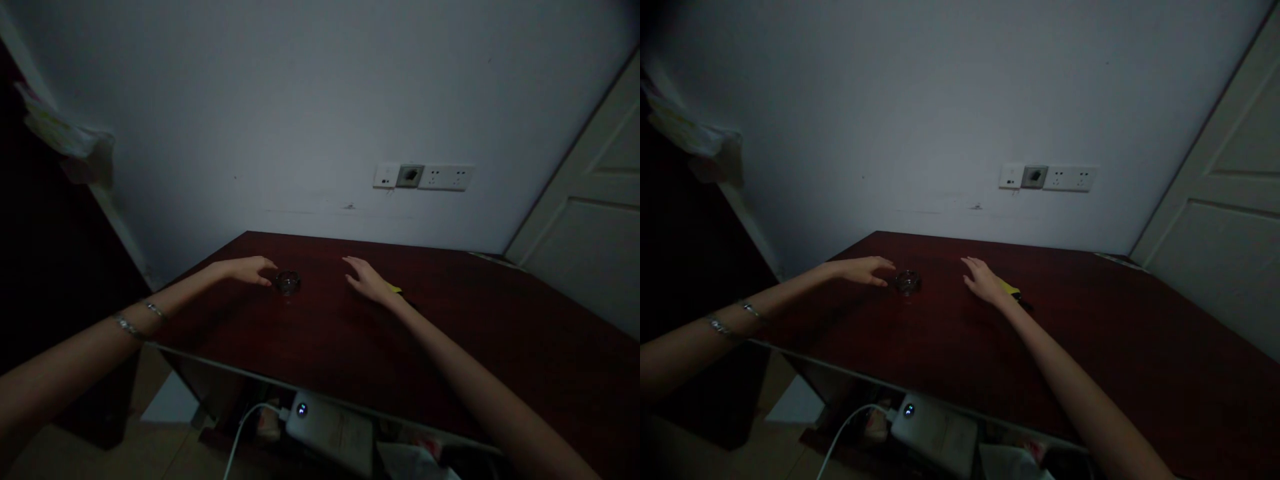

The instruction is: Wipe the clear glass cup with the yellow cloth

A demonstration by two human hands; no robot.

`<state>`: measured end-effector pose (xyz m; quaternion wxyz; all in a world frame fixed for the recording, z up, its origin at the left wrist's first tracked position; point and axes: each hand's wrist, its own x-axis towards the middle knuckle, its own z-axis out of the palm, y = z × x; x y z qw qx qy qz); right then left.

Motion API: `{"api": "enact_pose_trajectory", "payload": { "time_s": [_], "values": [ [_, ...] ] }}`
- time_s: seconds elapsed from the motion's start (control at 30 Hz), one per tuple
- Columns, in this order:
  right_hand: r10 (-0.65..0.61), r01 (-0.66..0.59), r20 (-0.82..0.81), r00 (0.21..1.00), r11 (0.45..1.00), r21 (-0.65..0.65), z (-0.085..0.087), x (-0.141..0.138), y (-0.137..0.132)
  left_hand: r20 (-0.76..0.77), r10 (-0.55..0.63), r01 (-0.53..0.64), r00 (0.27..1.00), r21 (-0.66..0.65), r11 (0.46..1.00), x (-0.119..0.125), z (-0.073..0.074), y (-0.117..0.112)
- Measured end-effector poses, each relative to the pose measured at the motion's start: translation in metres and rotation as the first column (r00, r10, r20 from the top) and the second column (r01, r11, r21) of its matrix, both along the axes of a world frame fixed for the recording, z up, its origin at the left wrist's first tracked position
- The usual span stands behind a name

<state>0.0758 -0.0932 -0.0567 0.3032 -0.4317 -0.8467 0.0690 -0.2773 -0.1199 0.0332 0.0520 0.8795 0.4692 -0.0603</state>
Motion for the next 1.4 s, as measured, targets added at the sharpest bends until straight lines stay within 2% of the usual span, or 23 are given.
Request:
{"api": "enact_pose_trajectory", "payload": {
  "time_s": [0.1, 0.17, 0.27, 0.33, 0.43, 0.53, 0.63, 0.73, 0.87, 1.07, 1.23, 1.3, 1.4],
  "values": [
    [-0.065, 0.064, 0.125, 0.990, 0.998, 0.010, -0.002, 0.038, -0.015, 0.016, -0.079, 0.080, 0.997, -0.046, 0.996, 0.021, 0.016, -0.021],
    [-0.094, 0.096, 0.195, 0.976, 0.995, -0.001, -0.008, 0.054, -0.024, 0.028, -0.092, 0.094, 0.995, -0.055, 0.994, 0.038, 0.025, -0.037],
    [-0.128, 0.138, 0.258, 0.958, 0.990, -0.019, -0.019, 0.066, -0.034, 0.074, -0.068, 0.073, 0.995, -0.064, 0.995, 0.063, 0.037, -0.060],
    [-0.145, 0.156, 0.271, 0.951, 0.987, -0.020, -0.024, 0.069, -0.037, 0.135, -0.084, 0.102, 0.987, -0.131, 0.986, 0.074, 0.042, -0.071],
    [-0.159, 0.167, 0.258, 0.953, 0.986, -0.010, -0.027, 0.071, -0.037, 0.202, -0.117, 0.152, 0.972, -0.165, 0.975, 0.082, 0.044, -0.081],
    [-0.169, 0.172, 0.211, 0.963, 0.985, 0.001, -0.027, 0.072, -0.034, 0.235, -0.155, 0.195, 0.960, -0.156, 0.968, 0.082, 0.042, -0.084],
    [-0.192, 0.193, 0.139, 0.971, 0.981, 0.007, -0.028, 0.074, -0.028, 0.268, -0.139, 0.188, 0.953, -0.165, 0.968, 0.080, 0.037, -0.086],
    [-0.234, 0.235, 0.053, 0.971, 0.972, 0.003, -0.029, 0.077, -0.022, 0.346, -0.065, 0.151, 0.936, -0.227, 0.962, 0.077, 0.033, -0.085],
    [-0.300, 0.299, -0.060, 0.952, 0.954, -0.019, -0.030, 0.083, -0.016, 0.479, 0.057, 0.148, 0.876, -0.380, 0.913, 0.074, 0.028, -0.082],
    [-0.291, 0.286, -0.147, 0.945, 0.957, -0.052, -0.026, 0.089, -0.012, 0.561, 0.187, 0.131, 0.807, -0.478, 0.869, 0.071, 0.015, -0.074],
    [-0.390, 0.402, -0.278, 0.878, 0.916, -0.013, -0.009, 0.093, -0.009, 0.601, 0.316, 0.060, 0.734, -0.521, 0.852, 0.074, 0.002, -0.064],
    [-0.426, 0.453, -0.329, 0.843, 0.891, 0.008, 0.002, 0.094, -0.010, 0.600, 0.343, 0.033, 0.723, -0.526, 0.850, 0.076, -0.002, -0.060],
    [-0.424, 0.470, -0.353, 0.834, 0.881, 0.052, 0.022, 0.090, -0.014, 0.609, 0.357, -0.021, 0.709, -0.488, 0.873, 0.083, -0.006, -0.056]
  ]
}}
